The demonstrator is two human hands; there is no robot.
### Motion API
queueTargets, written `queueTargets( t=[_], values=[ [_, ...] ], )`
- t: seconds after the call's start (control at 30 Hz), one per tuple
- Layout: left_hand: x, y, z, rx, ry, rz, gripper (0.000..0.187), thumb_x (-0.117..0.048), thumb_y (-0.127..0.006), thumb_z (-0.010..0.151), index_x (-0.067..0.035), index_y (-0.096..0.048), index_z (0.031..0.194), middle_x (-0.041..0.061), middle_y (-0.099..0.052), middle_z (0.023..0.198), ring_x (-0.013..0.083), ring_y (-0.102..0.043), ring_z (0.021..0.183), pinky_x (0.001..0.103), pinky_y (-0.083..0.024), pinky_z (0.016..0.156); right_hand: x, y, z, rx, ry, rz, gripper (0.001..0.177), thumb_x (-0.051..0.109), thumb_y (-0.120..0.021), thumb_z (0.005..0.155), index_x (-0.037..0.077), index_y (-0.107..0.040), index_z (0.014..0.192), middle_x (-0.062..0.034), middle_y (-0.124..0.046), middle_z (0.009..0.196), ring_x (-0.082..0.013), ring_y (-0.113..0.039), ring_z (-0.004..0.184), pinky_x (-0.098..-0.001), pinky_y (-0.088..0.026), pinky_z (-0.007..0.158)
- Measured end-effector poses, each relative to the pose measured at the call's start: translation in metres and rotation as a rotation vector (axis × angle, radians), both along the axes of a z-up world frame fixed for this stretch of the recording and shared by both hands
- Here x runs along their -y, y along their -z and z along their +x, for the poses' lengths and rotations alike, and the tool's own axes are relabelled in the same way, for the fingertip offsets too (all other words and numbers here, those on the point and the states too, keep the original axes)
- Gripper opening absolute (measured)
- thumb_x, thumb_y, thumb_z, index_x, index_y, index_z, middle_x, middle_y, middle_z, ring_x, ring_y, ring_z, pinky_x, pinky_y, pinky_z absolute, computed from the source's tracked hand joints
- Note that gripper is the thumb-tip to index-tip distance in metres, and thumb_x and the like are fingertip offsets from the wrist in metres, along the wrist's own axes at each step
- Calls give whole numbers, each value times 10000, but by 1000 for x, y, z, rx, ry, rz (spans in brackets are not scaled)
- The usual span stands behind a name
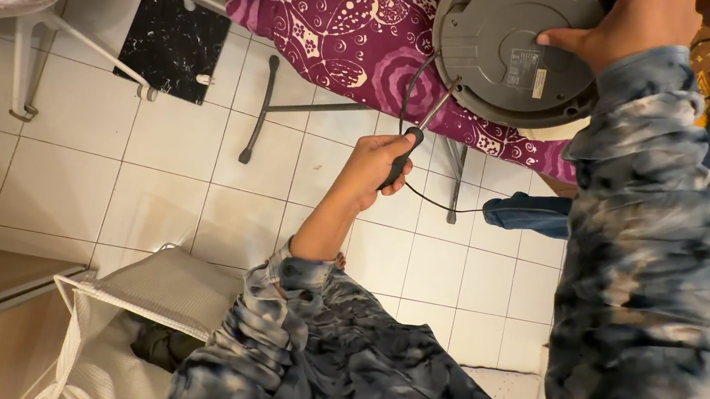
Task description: The person uses a screwdriver to remove screws from the base of a small appliance placed on a table. The person repeatedly rotates the appliance to access different screws and continues unscrewing throughout the clip.
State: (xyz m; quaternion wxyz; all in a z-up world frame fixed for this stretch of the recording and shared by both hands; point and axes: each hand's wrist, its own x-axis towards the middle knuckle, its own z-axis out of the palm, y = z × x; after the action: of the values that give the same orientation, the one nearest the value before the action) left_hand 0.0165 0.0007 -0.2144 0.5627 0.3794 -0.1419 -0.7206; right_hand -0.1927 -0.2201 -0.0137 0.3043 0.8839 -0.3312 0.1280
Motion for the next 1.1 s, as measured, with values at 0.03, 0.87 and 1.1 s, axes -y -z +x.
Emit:
queueTargets(
  t=[0.03,0.87,1.1],
  values=[
    [0,4,1,-112,14,-9,338,-269,-645,1009,67,-639,1053,64,-596,678,114,-508,454,241,-314,348,3,0,-2,1,-11,21,673,582,-972,657,91,-740,1055,-81,-733,906,-304,-700,759,-434,-565,677],
    [6,1,-15,-771,47,36,444,-292,-544,1049,87,-550,1279,61,-567,757,113,-514,557,191,-334,371,24,-17,-8,287,-385,598,490,186,-858,994,-104,-634,1320,-242,-718,1254,-336,-721,1186,-414,-578,1034],
    [8,-36,-15,-224,-40,167,306,-273,-586,1007,28,-642,1007,93,-580,645,157,-518,417,278,-296,323,18,-24,4,276,-390,654,475,113,-862,975,-120,-643,1327,-252,-722,1227,-312,-726,1127,-418,-590,1049]
  ],
)
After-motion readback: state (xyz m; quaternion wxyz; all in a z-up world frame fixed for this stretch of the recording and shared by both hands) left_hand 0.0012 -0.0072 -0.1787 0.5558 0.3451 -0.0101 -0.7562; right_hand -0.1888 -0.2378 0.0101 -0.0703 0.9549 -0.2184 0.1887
